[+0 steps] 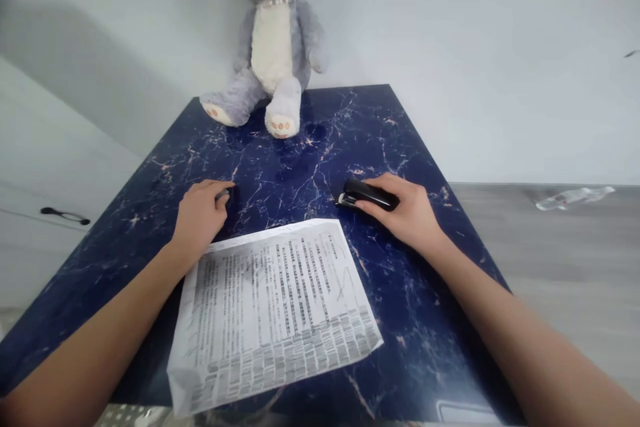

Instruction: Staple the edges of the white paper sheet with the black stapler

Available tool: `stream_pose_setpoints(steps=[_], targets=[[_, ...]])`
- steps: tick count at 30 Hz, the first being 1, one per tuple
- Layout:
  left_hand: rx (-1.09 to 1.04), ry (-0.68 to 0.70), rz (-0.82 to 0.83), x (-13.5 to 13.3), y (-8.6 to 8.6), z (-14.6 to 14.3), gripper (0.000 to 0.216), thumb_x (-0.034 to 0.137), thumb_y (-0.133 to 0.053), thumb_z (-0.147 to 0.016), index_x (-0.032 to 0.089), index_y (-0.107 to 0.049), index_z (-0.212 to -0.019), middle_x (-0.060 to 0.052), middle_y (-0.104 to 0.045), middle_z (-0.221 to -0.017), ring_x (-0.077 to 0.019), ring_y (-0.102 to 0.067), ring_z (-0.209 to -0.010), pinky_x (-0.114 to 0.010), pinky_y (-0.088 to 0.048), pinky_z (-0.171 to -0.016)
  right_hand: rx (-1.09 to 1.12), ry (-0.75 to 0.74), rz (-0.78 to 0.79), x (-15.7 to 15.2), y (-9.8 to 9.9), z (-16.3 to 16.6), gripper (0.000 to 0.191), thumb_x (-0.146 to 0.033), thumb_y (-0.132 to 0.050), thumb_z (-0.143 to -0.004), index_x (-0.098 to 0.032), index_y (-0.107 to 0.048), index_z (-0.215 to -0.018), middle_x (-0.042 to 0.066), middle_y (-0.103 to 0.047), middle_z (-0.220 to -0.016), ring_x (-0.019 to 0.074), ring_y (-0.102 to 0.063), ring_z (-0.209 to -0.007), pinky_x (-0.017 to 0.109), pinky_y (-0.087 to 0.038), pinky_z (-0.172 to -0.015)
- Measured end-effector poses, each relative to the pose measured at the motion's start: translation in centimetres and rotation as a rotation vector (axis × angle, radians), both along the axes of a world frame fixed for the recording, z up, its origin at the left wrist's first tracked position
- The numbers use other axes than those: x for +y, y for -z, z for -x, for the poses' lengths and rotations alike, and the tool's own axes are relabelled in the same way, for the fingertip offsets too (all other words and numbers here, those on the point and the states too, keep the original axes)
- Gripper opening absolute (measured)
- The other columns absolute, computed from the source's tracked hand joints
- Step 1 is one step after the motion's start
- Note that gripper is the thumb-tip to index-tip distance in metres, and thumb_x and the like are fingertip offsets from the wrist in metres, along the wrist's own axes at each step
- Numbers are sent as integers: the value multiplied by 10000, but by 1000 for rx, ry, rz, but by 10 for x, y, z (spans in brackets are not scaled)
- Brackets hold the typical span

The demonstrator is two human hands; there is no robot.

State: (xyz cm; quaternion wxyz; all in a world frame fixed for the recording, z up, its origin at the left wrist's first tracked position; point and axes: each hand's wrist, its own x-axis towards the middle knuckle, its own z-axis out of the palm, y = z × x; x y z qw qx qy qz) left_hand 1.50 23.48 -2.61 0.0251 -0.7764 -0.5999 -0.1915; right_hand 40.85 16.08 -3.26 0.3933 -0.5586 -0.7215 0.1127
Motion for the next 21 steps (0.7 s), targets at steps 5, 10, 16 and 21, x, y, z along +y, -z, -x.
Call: stream_pose_setpoints(steps=[5,10,16,21], targets=[[-60,-55,32,7,1,11,307,161,-556,-941,171,-761,-1170,-112,-732,-1168,-290,-697,-1020,-426,-545,-982,10,16,-11,0,1,0,334,-487,-767,-878,-237,-762,-1099,73,-773,-1026,260,-731,-878,420,-586,-806],[21,-9,17,13,8,11,318,128,-510,-939,105,-743,-1153,-165,-706,-1018,-341,-665,-1011,-465,-525,-959,-24,49,9,0,3,8,421,-470,-765,-861,-223,-725,-1200,80,-782,-1108,279,-745,-972,415,-571,-881],[-326,188,-115,4,9,-6,332,159,-472,-988,145,-752,-1167,-143,-676,-1135,-287,-654,-1062,-440,-515,-1018,-175,146,119,6,-4,14,319,-523,-742,-852,-212,-713,-911,32,-716,-765,209,-662,-693,327,-459,-657],[-646,298,-68,-8,6,-18,246,184,-527,-992,190,-750,-1098,-87,-729,-1105,-224,-692,-1008,-377,-536,-955,-151,326,275,31,-33,37,322,-488,-785,-779,-194,-652,-779,37,-672,-724,201,-595,-660,314,-378,-599]])
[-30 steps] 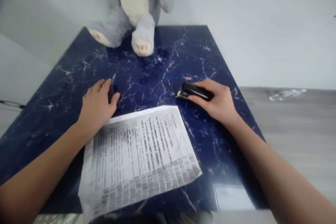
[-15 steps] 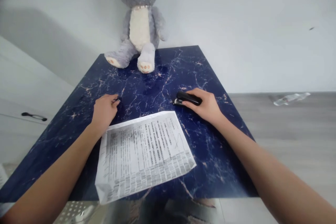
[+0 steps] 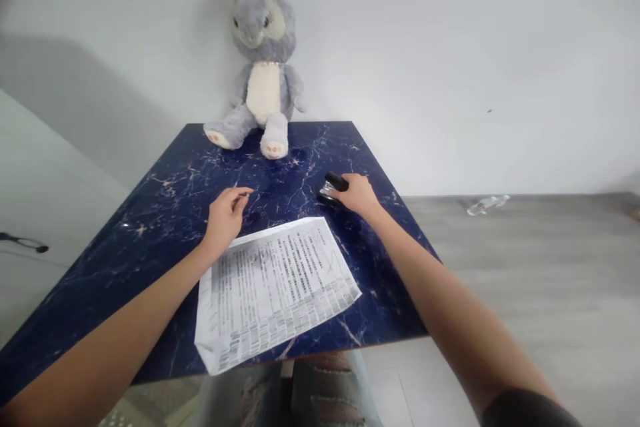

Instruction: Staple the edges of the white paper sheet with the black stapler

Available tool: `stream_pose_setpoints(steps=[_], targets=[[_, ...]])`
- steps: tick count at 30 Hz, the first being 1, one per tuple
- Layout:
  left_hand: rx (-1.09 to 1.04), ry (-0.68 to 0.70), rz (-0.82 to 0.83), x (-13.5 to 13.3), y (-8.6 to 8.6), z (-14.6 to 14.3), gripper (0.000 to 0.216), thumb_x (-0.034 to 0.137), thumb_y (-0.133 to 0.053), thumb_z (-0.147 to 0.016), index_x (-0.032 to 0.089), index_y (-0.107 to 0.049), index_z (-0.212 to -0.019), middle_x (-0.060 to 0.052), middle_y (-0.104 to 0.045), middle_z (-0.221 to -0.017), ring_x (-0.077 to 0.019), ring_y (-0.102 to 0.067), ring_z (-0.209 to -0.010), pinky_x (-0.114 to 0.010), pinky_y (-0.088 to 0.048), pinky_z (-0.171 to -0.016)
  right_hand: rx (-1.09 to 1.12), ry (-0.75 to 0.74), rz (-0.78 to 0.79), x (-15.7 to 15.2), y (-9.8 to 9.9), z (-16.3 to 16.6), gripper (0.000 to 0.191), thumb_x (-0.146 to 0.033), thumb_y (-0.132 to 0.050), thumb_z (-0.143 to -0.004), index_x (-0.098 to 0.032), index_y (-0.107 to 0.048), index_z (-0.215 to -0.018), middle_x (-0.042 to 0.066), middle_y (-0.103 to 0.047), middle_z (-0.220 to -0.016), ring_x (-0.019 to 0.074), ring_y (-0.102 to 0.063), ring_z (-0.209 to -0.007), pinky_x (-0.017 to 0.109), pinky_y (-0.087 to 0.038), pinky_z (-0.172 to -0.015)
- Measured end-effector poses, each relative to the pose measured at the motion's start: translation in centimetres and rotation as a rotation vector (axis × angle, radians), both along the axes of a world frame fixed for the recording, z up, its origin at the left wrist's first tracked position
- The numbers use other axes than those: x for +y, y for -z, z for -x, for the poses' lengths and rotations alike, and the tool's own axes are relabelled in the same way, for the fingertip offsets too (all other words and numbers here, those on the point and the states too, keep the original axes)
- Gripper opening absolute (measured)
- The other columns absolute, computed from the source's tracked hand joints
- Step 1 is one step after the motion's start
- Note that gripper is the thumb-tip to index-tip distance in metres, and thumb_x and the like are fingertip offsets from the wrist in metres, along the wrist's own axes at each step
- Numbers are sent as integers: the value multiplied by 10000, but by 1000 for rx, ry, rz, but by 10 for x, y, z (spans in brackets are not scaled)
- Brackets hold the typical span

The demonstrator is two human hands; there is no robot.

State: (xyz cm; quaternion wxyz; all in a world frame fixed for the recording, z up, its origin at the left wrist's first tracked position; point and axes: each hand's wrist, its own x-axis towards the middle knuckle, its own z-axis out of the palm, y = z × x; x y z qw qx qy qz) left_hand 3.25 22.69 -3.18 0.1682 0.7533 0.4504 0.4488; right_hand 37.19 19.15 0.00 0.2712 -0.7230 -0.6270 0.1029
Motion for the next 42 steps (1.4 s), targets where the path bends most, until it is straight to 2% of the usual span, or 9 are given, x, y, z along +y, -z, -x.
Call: stream_pose_setpoints(steps=[4,9,12,17,24,32,35,38,42], targets=[[-170,124,156,-9,-1,-4,247,255,-514,-1027,197,-698,-1181,-70,-771,-1049,-194,-725,-951,-329,-557,-872,152,-78,-142,8,-11,50,342,-506,-763,-818,-197,-625,-771,15,-650,-703,178,-560,-629,302,-358,-592],[-189,180,157,-18,-3,-7,227,281,-507,-1038,199,-704,-1114,-43,-730,-909,-138,-686,-709,-273,-552,-706,60,-335,-265,-9,8,95,205,-374,-750,-869,-209,-629,-875,32,-662,-780,202,-592,-704,309,-402,-655],[-173,166,146,-21,-5,-8,254,271,-466,-1050,203,-704,-1109,-19,-675,-839,-91,-585,-538,-247,-507,-586,-51,-428,-226,-17,22,99,155,-323,-743,-881,-223,-644,-945,50,-674,-851,223,-618,-771,318,-427,-684],[-212,190,231,-19,-1,-10,258,258,-477,-1034,196,-718,-1102,-29,-671,-856,-81,-587,-530,-227,-497,-541,9,-505,-202,-17,28,95,205,-303,-764,-878,-236,-668,-1047,47,-727,-954,223,-670,-840,340,-493,-765],[-451,194,420,-12,7,-10,319,404,-566,-1011,162,-724,-1146,-93,-733,-1007,-164,-719,-748,-317,-634,-686,120,-546,-246,-14,26,91,285,-349,-802,-868,-228,-720,-1113,56,-774,-1032,229,-721,-899,372,-548,-840],[155,-112,66,5,0,16,329,166,-667,-913,218,-760,-1224,-90,-794,-1033,-247,-735,-931,-427,-578,-951,124,-364,-374,0,29,65,385,-401,-828,-831,-220,-769,-1166,102,-792,-1148,293,-757,-1039,459,-579,-965],[369,-56,34,7,4,16,281,120,-634,-907,225,-804,-1104,-111,-795,-1074,-312,-704,-1041,-486,-540,-997,64,-331,-359,5,32,58,388,-394,-819,-833,-218,-769,-1175,105,-794,-1148,305,-757,-1046,469,-580,-963],[417,31,-9,9,7,15,323,86,-569,-923,224,-804,-1096,-97,-783,-1140,-304,-686,-1082,-470,-509,-1039,15,-301,-339,8,34,55,377,-396,-810,-839,-219,-767,-1169,100,-798,-1125,309,-758,-1022,472,-580,-948],[497,-19,-7,12,4,17,318,113,-562,-934,207,-791,-1134,-104,-770,-1135,-300,-669,-1074,-453,-487,-1060,-12,-274,-332,8,34,56,358,-393,-799,-848,-220,-760,-1159,99,-797,-1108,308,-754,-1002,460,-574,-923]])
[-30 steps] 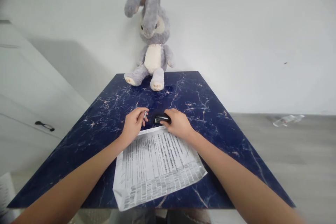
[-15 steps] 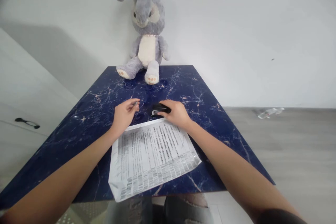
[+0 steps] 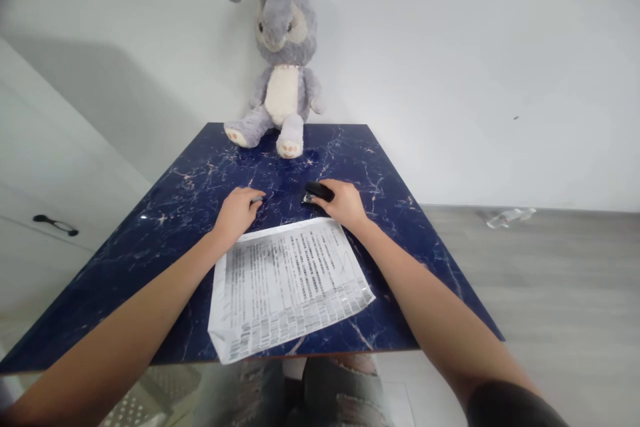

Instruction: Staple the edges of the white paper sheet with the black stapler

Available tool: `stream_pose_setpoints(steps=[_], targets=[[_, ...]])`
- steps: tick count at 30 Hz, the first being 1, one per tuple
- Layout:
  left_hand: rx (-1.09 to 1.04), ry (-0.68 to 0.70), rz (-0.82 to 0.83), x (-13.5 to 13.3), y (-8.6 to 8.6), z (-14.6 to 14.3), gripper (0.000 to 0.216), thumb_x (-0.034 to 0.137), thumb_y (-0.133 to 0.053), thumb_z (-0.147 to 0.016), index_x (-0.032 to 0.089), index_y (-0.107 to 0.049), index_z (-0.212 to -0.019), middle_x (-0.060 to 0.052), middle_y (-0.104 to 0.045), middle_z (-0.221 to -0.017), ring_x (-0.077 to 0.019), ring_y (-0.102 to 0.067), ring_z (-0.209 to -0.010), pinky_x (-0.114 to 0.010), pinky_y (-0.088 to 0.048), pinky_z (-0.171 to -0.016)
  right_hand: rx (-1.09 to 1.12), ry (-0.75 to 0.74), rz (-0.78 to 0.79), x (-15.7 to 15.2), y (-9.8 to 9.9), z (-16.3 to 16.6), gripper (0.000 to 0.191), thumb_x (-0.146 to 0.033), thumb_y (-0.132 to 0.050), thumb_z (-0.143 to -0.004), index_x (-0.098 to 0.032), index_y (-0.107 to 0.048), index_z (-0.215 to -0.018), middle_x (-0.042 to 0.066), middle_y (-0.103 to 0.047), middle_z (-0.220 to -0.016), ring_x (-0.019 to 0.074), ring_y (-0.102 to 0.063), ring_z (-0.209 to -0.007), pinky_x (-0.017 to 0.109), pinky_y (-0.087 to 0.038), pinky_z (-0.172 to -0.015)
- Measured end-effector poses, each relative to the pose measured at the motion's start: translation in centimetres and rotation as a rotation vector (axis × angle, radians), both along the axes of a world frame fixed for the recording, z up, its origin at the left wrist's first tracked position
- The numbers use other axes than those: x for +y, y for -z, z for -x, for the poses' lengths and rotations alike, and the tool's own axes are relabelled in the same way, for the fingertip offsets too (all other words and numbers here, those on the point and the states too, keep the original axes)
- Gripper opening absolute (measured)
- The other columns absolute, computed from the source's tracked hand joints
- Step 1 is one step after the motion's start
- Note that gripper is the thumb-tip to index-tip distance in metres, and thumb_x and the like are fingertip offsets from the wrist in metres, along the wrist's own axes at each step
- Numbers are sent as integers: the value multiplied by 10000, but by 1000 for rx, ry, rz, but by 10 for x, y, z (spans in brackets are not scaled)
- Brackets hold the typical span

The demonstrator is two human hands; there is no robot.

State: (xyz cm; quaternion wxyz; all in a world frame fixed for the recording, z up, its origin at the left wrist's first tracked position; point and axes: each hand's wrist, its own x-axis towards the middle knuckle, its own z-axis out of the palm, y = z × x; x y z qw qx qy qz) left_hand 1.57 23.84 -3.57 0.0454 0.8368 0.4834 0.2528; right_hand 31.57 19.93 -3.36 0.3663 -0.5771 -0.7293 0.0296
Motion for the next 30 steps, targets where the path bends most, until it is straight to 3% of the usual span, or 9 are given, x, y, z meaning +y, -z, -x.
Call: stream_pose_setpoints(steps=[4,9,12,15,19,21,23,26,30], targets=[[39,-51,-75,-12,-16,-6,332,198,-566,-972,151,-743,-1249,-161,-708,-1205,-327,-601,-1137,-487,-477,-1060,6,63,-28,-2,-5,2,360,-397,-757,-884,-212,-736,-1192,110,-786,-1128,319,-746,-998,457,-570,-888],[74,346,120,-77,-20,-35,332,422,-518,-1038,228,-785,-1070,-102,-709,-1088,-280,-634,-1042,-438,-534,-953,18,144,-84,-6,-12,2,319,-396,-726,-905,-216,-723,-1168,105,-779,-1100,313,-738,-981,424,-562,-861],[123,270,104,-119,-5,-51,779,736,-664,-850,174,-653,-1390,-229,-595,-1412,-456,-513,-1319,-599,-452,-1066,-53,209,-111,-12,-20,2,293,-381,-667,-946,-221,-706,-1189,115,-765,-1093,324,-722,-1015,414,-548,-837],[86,312,145,-125,5,-56,908,742,-675,-836,170,-512,-1522,-239,-453,-1582,-483,-401,-1447,-641,-355,-1163,-68,191,-124,-17,-30,1,292,-367,-668,-942,-223,-697,-1194,118,-755,-1118,323,-712,-1028,413,-536,-837],[-97,307,261,-85,2,-49,629,541,-743,-860,186,-597,-1359,-175,-580,-1443,-387,-531,-1344,-567,-427,-1144,21,-57,-14,-22,-35,4,276,-387,-764,-873,-220,-720,-1088,78,-768,-1001,269,-718,-897,388,-533,-815],[-303,219,359,-66,1,-45,327,356,-651,-929,195,-640,-1213,-131,-656,-1287,-298,-639,-1182,-499,-513,-1054,54,-200,76,-24,-32,10,250,-381,-791,-853,-213,-727,-1026,54,-768,-941,237,-712,-837,366,-532,-785],[-546,86,419,-54,4,-42,212,190,-509,-948,193,-650,-1107,-105,-688,-1165,-236,-685,-1062,-439,-561,-971,68,-307,154,-25,-29,17,253,-384,-812,-838,-209,-734,-1004,45,-769,-923,224,-711,-821,360,-539,-779],[-807,-29,439,-51,10,-41,266,134,-423,-957,192,-665,-1050,-96,-710,-1119,-210,-707,-1025,-396,-585,-925,126,-500,272,-25,-27,18,402,-421,-832,-822,-224,-734,-1159,69,-779,-1103,251,-735,-991,402,-563,-917],[-888,-12,451,-56,14,-42,285,253,-418,-1034,199,-697,-1047,-93,-731,-1114,-208,-721,-1011,-403,-584,-944,328,-802,553,-21,-35,-7,474,-407,-625,-996,-275,-599,-1450,77,-651,-1460,243,-636,-1324,454,-491,-1129]])
